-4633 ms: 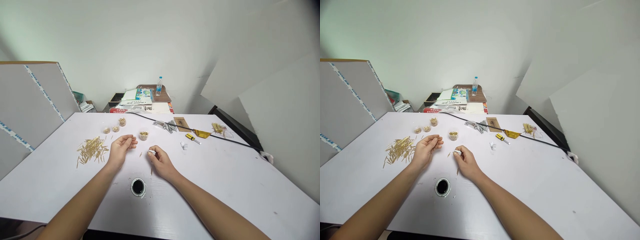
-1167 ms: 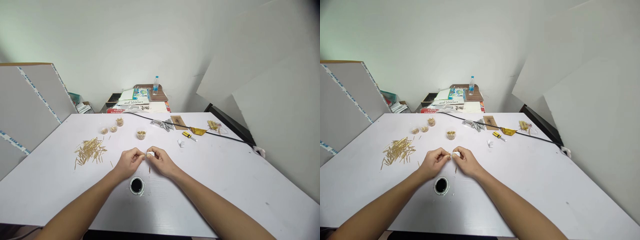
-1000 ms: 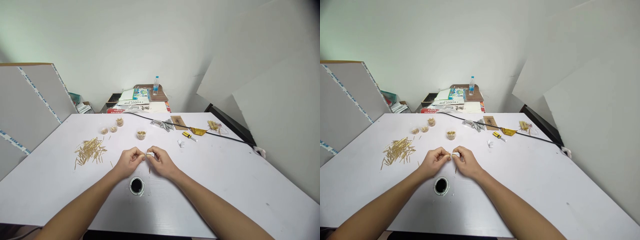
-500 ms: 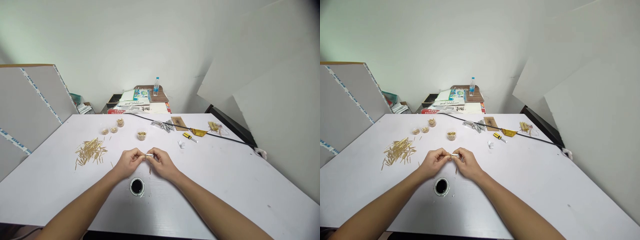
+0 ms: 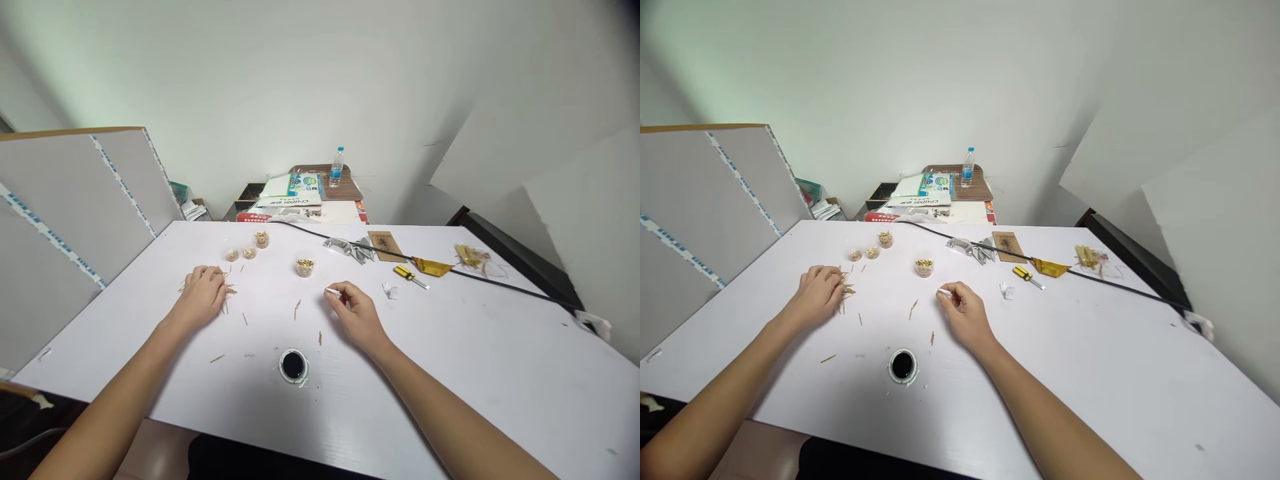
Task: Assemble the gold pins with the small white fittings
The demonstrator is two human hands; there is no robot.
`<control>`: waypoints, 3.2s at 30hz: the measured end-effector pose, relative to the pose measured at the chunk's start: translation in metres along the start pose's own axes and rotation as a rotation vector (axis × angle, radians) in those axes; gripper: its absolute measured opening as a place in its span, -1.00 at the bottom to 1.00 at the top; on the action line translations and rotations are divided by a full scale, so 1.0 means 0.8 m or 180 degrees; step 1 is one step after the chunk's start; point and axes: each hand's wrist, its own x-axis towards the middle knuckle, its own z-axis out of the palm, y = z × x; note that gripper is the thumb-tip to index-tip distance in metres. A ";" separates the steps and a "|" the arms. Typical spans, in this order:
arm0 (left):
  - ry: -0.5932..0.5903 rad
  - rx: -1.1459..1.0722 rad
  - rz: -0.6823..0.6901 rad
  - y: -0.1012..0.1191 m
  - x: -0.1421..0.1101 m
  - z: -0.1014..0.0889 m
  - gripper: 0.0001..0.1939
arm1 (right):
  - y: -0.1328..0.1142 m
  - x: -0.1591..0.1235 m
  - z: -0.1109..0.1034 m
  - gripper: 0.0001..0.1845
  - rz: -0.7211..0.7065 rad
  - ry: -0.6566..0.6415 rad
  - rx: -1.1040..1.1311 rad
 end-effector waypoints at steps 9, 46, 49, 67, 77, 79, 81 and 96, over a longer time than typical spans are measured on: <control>-0.0199 -0.0780 0.0623 0.069 -0.070 -0.013 -0.49 | -0.001 -0.005 -0.001 -0.72 -0.0081 0.0011 -0.0082; -0.0358 -0.1032 0.1398 0.206 0.089 0.072 -0.80 | 0.026 0.047 -0.041 -0.54 0.0436 0.1919 0.1437; -0.0534 -0.1031 0.1322 0.225 0.105 0.088 -0.80 | 0.030 0.049 -0.041 -0.55 0.0529 0.1856 0.1356; 0.0081 -0.1315 0.0836 0.211 0.090 0.057 -0.90 | 0.006 0.026 -0.020 -0.54 0.0397 0.0551 0.0996; 0.0064 -0.2965 0.0070 0.166 0.045 0.049 -0.72 | -0.007 -0.003 0.006 -0.63 0.0401 -0.0603 0.0876; -0.0038 -0.3452 -0.0079 0.166 0.043 0.056 -0.72 | -0.005 -0.007 0.010 -0.67 0.0354 -0.0721 0.0803; -0.0188 -0.3982 -0.0301 0.167 0.041 0.061 -0.69 | -0.005 -0.011 0.014 -0.70 0.0317 -0.0780 0.0729; -0.0053 -0.4145 -0.0232 0.185 0.028 0.068 -0.79 | -0.014 -0.018 0.023 -0.65 0.0282 -0.0874 0.0429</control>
